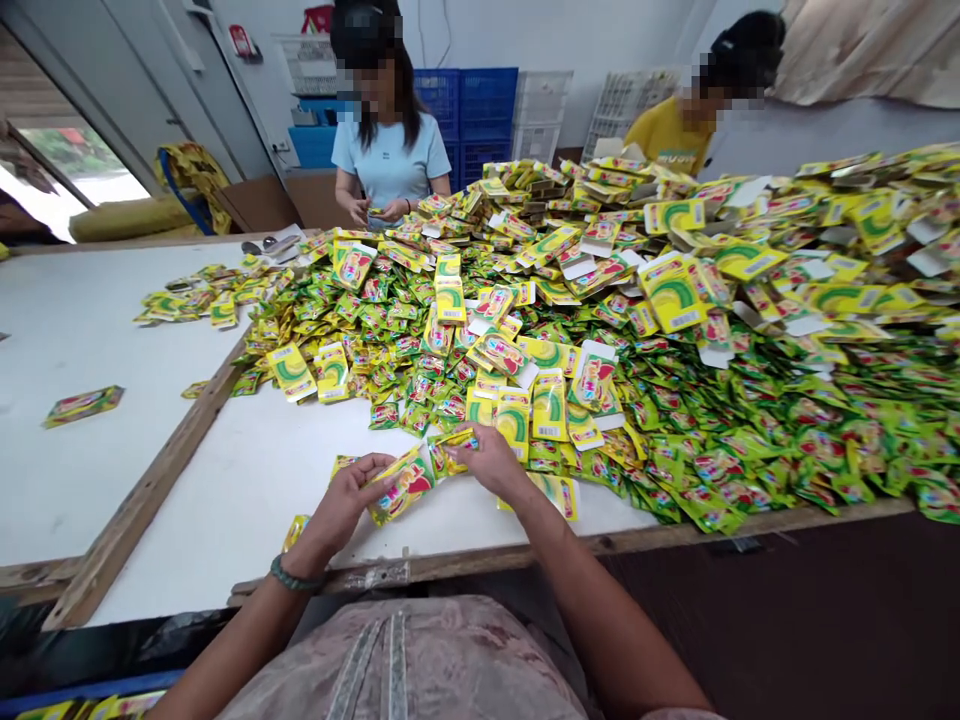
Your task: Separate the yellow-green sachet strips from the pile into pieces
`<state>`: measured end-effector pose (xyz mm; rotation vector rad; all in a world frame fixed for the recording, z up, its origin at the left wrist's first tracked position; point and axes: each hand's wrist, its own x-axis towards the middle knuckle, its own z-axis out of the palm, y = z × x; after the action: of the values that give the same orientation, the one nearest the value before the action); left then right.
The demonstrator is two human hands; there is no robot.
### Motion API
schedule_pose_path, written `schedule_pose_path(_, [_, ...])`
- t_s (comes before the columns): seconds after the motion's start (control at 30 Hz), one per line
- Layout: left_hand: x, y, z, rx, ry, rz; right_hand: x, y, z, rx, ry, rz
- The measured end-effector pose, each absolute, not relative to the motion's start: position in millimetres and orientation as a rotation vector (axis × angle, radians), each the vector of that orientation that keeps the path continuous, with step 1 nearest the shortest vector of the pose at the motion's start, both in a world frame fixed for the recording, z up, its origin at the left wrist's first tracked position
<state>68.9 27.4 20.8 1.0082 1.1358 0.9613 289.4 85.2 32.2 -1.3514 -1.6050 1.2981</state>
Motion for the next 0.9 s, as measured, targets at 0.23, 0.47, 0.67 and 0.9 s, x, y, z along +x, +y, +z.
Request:
schedule_pose_path(0.23, [64,22,22,0.971,1.132,1.052,276,98,44,-1.31,-1.905,1.205])
schedule_pose_path(0.47, [64,25,27,0.953,1.131,1.058,245,86,45,-1.302,-1.967,0.879])
schedule_pose_path(0.67, [62,25,26,0.716,1.158,1.078,238,75,41,-1.193,-1.956,0.942])
schedule_pose_path(0.9, [60,24,27,0.588,1.2,1.2,231,65,45,-1.209,-1.984,0.951])
